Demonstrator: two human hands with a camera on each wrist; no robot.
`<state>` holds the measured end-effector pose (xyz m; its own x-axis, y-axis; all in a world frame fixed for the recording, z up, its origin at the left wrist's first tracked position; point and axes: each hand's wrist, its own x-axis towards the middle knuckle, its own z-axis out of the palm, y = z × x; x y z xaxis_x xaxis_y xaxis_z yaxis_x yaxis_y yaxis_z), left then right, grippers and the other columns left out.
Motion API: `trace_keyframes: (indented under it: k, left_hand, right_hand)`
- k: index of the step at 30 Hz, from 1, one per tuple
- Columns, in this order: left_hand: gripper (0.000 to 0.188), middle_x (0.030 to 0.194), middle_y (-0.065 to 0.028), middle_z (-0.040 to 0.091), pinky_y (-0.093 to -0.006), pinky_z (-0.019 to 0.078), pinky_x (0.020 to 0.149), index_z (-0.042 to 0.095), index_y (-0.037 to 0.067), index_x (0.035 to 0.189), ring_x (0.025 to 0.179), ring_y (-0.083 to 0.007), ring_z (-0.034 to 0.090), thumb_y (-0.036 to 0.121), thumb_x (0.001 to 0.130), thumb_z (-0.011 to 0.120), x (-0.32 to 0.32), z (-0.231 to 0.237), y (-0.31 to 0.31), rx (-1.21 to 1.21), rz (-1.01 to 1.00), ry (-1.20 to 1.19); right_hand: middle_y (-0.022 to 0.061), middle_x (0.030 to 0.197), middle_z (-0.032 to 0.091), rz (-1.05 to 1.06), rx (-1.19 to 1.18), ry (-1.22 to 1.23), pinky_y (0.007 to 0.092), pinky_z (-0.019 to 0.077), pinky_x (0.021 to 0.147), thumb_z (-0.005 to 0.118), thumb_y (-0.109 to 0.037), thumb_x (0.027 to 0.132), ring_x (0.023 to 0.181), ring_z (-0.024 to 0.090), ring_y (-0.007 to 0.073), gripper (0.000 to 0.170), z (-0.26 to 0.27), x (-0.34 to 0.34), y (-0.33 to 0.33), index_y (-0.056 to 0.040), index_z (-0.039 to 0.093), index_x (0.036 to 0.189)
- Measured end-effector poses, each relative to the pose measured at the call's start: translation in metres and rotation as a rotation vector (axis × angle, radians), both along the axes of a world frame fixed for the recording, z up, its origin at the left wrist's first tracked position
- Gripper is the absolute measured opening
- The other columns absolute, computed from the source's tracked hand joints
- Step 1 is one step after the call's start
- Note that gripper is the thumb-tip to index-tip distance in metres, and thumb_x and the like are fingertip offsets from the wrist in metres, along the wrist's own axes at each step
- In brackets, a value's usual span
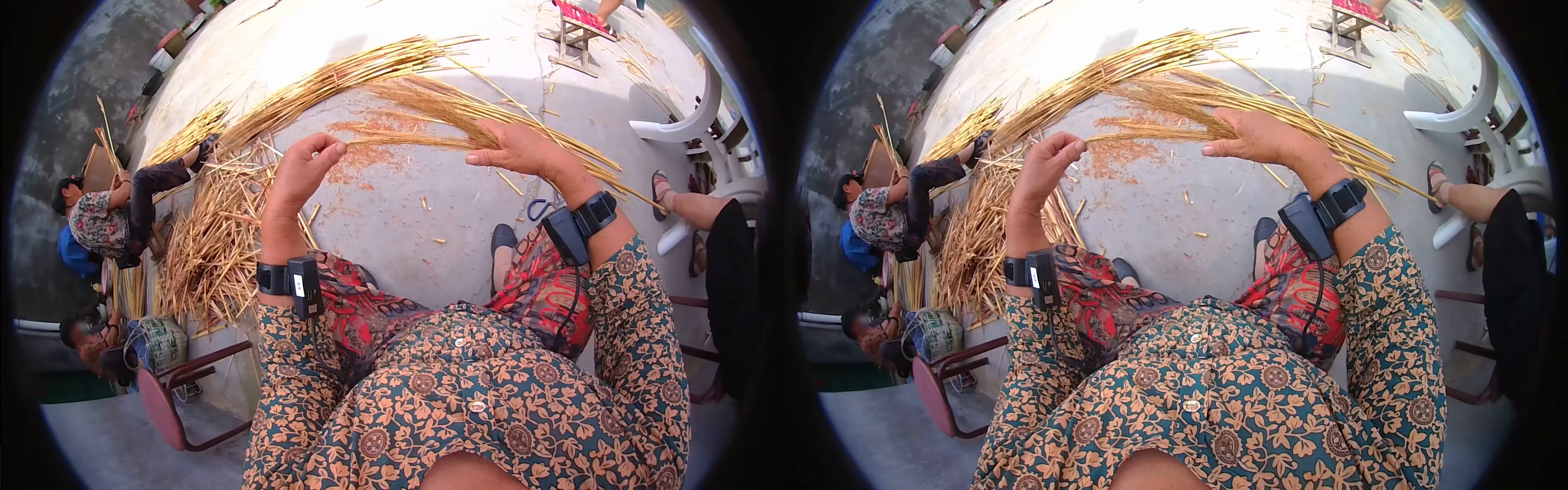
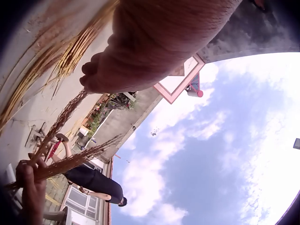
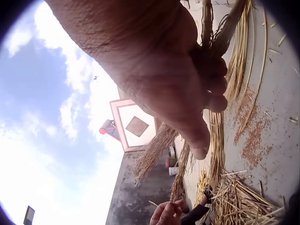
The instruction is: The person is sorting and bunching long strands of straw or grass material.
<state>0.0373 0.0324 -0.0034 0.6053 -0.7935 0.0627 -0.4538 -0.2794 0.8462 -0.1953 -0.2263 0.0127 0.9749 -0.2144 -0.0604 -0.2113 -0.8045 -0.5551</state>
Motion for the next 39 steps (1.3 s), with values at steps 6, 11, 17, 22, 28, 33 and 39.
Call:
trace_keyframes:
  k: [6, 11, 17, 22, 28, 33, 39]
  left_hand:
    - [0.023, 0.078, 0.0009, 0.061, -0.0245, 0.0444, 0.072, 0.062, 0.004, 0.089, 0.074, -0.0098, 0.056, 0.027, 0.089, 0.064, -0.006, 0.008, -0.004, -0.502, 0.106, 0.316]
    - [0.034, 0.086, -0.0034, 0.061, -0.0271, 0.0503, 0.076, 0.053, 0.006, 0.108, 0.08, -0.0147, 0.062, 0.032, 0.089, 0.063, -0.013, -0.006, -0.011, -0.718, 0.188, 0.819]
    - [0.052, 0.093, -0.0017, 0.057, -0.0248, 0.0498, 0.073, 0.044, 0.003, 0.125, 0.085, -0.0127, 0.059, 0.028, 0.086, 0.068, -0.064, -0.004, -0.035, -0.488, -0.121, 0.801]
    - [0.038, 0.092, 0.0005, 0.058, -0.0243, 0.0477, 0.072, 0.052, 0.007, 0.119, 0.08, -0.0095, 0.056, 0.023, 0.087, 0.066, -0.072, -0.001, -0.045, -0.495, -0.256, 0.822]
    - [0.025, 0.089, 0.0017, 0.059, -0.0248, 0.0478, 0.073, 0.057, 0.007, 0.108, 0.078, -0.0086, 0.056, 0.02, 0.088, 0.065, -0.07, -0.007, -0.052, -0.481, -0.25, 0.821]
    - [0.025, 0.094, 0.0, 0.061, -0.026, 0.0487, 0.075, 0.057, 0.007, 0.108, 0.081, -0.0098, 0.058, 0.02, 0.088, 0.066, -0.073, -0.004, -0.056, -0.49, -0.248, 0.831]
    - [0.032, 0.095, -0.0027, 0.063, -0.0269, 0.0488, 0.076, 0.057, 0.006, 0.11, 0.084, -0.0124, 0.061, 0.022, 0.085, 0.068, -0.073, 0.0, -0.058, -0.467, -0.183, 0.771]
  right_hand:
    - [-0.0004, 0.065, 0.047, 0.032, 0.369, 0.307, 0.0253, 0.039, 0.052, 0.059, -0.053, 0.086, 0.059, 0.047, 0.0099, 0.045, -0.008, 0.009, 0.006, -0.0087, 0.054, 0.091]
    - [-0.0066, 0.055, 0.038, -0.052, 0.624, 0.312, 0.0197, 0.0242, 0.04, 0.061, -0.055, 0.085, 0.046, 0.033, 0.0032, 0.044, 0.003, 0.007, 0.011, -0.012, 0.051, 0.079]
    - [-0.0069, 0.051, 0.038, -0.032, 0.729, 0.399, 0.0202, 0.0222, 0.037, 0.063, -0.056, 0.082, 0.04, 0.03, 0.0033, 0.046, -0.003, 0.009, 0.008, -0.0127, 0.051, 0.075]
    - [-0.0046, 0.053, 0.046, 0.031, 0.641, 0.504, 0.0188, 0.0295, 0.036, 0.065, -0.052, 0.082, 0.04, 0.04, 0.0034, 0.045, -0.013, 0.014, 0.009, -0.0084, 0.054, 0.08]
    - [-0.0002, 0.072, 0.054, 0.147, 0.662, 0.291, 0.0235, 0.0456, 0.058, 0.064, -0.052, 0.083, 0.065, 0.053, 0.0086, 0.047, -0.014, 0.015, 0.02, -0.0076, 0.055, 0.096]
    - [-0.0004, 0.069, 0.052, 0.139, 0.701, 0.114, 0.0242, 0.0473, 0.058, 0.052, -0.052, 0.091, 0.063, 0.054, 0.01, 0.044, 0.002, 0.023, 0.038, -0.0088, 0.054, 0.099]
    - [-0.0009, 0.066, 0.051, 0.077, 0.489, 0.089, 0.0256, 0.0449, 0.053, 0.048, -0.047, 0.094, 0.06, 0.052, 0.0099, 0.038, 0.004, 0.026, 0.031, -0.0089, 0.054, 0.096]
